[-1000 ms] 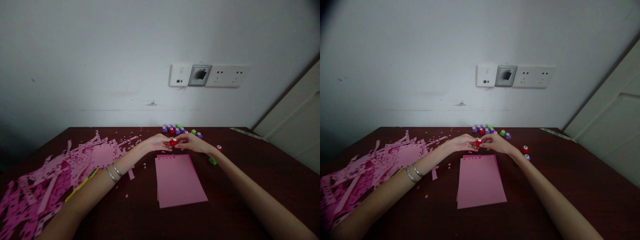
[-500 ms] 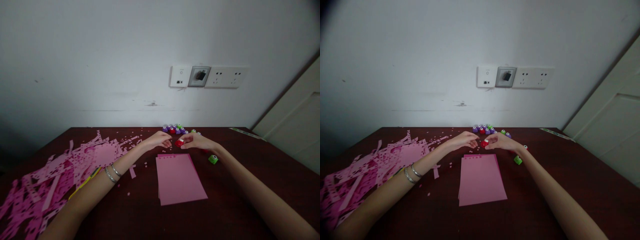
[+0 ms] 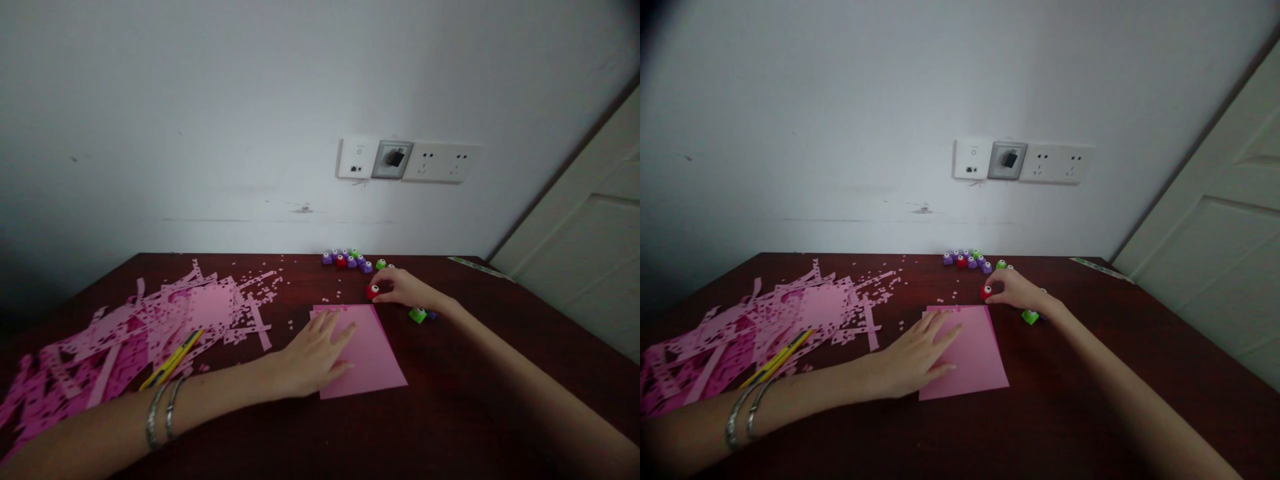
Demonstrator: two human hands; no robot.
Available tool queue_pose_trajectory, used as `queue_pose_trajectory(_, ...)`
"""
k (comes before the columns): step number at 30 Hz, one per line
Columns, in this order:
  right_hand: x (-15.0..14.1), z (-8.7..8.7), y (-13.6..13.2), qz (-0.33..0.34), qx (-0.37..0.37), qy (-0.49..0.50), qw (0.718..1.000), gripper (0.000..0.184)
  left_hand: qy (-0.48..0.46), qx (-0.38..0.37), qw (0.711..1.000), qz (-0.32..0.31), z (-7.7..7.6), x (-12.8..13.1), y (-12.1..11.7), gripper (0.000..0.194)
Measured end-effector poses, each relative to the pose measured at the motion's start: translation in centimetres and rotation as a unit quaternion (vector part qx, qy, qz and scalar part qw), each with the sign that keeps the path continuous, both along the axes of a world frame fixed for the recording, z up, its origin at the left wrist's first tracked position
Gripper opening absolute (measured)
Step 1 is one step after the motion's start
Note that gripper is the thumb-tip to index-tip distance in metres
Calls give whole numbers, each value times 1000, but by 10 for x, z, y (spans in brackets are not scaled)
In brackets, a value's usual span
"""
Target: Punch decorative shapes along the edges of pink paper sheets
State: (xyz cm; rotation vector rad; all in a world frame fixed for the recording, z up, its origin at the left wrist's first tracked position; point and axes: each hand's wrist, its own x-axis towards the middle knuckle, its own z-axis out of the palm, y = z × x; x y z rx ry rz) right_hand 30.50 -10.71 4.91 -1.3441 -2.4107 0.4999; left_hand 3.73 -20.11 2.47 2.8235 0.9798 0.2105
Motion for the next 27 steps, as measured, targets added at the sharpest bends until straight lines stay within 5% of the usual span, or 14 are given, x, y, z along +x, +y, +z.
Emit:
queue_pose_trajectory(9, 19, -18, -4, -1, 83, -130, 988, 27, 36, -140, 989, -41, 6, -14, -4, 62)
queue_pose_trajectory(21, 26, -21, -9, -22, 105, -145, 984, 31, 10, -137, 988, -70, -5, -17, 19, 63)
queue_pose_trajectory(27, 3, -7, -28, -41, 150, -78, 985, 29, 3, -119, 993, -6, -1, -17, 42, 80)
